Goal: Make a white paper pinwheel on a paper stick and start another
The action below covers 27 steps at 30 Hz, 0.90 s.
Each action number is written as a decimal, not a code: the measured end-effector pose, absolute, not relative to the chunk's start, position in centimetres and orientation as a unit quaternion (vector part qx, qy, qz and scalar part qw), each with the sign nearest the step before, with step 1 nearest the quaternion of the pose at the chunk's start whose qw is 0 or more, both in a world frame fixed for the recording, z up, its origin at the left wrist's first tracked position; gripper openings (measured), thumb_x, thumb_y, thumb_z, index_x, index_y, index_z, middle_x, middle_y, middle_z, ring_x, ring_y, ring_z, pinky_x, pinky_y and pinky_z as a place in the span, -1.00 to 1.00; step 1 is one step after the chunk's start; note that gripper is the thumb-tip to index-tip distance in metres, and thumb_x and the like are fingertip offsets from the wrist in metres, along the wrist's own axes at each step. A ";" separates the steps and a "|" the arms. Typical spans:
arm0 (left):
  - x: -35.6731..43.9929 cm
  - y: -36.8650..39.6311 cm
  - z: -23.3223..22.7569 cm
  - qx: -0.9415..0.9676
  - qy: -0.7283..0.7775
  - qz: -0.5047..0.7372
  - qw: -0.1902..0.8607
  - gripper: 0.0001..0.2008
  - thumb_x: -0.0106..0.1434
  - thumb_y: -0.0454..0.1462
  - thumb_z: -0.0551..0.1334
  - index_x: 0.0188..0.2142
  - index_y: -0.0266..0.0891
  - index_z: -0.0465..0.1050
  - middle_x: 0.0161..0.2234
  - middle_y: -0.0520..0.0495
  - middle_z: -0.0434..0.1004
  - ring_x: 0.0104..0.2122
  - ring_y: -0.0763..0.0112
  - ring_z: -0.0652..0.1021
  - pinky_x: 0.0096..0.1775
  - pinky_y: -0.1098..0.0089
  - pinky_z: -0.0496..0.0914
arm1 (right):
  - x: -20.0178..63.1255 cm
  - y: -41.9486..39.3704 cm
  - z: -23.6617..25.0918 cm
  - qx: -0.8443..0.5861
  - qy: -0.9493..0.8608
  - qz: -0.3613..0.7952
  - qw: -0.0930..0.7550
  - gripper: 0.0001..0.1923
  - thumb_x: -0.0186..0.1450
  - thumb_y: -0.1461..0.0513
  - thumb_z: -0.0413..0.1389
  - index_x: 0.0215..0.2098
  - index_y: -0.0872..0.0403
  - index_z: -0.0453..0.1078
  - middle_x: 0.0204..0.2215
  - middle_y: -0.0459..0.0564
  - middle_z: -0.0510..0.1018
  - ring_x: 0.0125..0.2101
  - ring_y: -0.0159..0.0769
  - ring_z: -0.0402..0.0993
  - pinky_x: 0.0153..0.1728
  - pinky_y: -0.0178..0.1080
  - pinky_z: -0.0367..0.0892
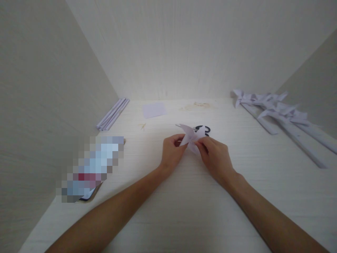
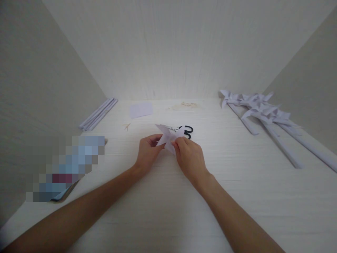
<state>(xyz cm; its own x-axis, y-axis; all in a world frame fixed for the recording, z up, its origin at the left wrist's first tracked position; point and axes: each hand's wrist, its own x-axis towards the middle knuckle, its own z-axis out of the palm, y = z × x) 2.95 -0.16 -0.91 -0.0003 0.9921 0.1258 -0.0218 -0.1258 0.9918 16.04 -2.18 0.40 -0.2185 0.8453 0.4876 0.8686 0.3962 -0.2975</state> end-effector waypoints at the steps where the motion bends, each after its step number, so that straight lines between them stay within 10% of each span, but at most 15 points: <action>1: 3.0 -0.2 -0.9 0.526 0.461 0.537 0.472 -0.81 -0.05 -0.33 0.19 -0.39 -0.30 0.49 -0.44 -0.05 0.54 -0.44 0.42 0.50 -0.38 0.44 0.38 | 16.0 -2.2 0.4 -0.544 -0.782 -0.025 0.304 -0.79 0.22 0.27 -0.06 -0.53 0.14 0.31 -0.59 0.01 0.44 -0.58 -0.32 0.33 -0.55 -0.33 0.14; 27: 2.7 -1.1 -0.6 0.658 0.444 0.531 0.298 -0.74 0.06 -0.44 0.09 -0.27 -0.24 0.46 -0.37 -0.04 0.51 -0.34 0.42 0.48 -0.24 0.40 0.36 | 15.5 -2.2 0.0 -0.554 -0.755 0.016 0.350 -0.72 0.21 0.25 -0.05 -0.65 0.12 0.23 -0.73 -0.12 0.34 -0.70 -0.46 0.22 -0.62 -0.39 0.04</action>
<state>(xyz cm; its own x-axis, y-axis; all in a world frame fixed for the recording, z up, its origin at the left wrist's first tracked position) 2.71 -1.10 -0.63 0.0426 0.9003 0.4332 0.2671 -0.4281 0.8634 15.54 -2.22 0.04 -0.1407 0.8483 0.5105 0.8260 0.3849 -0.4119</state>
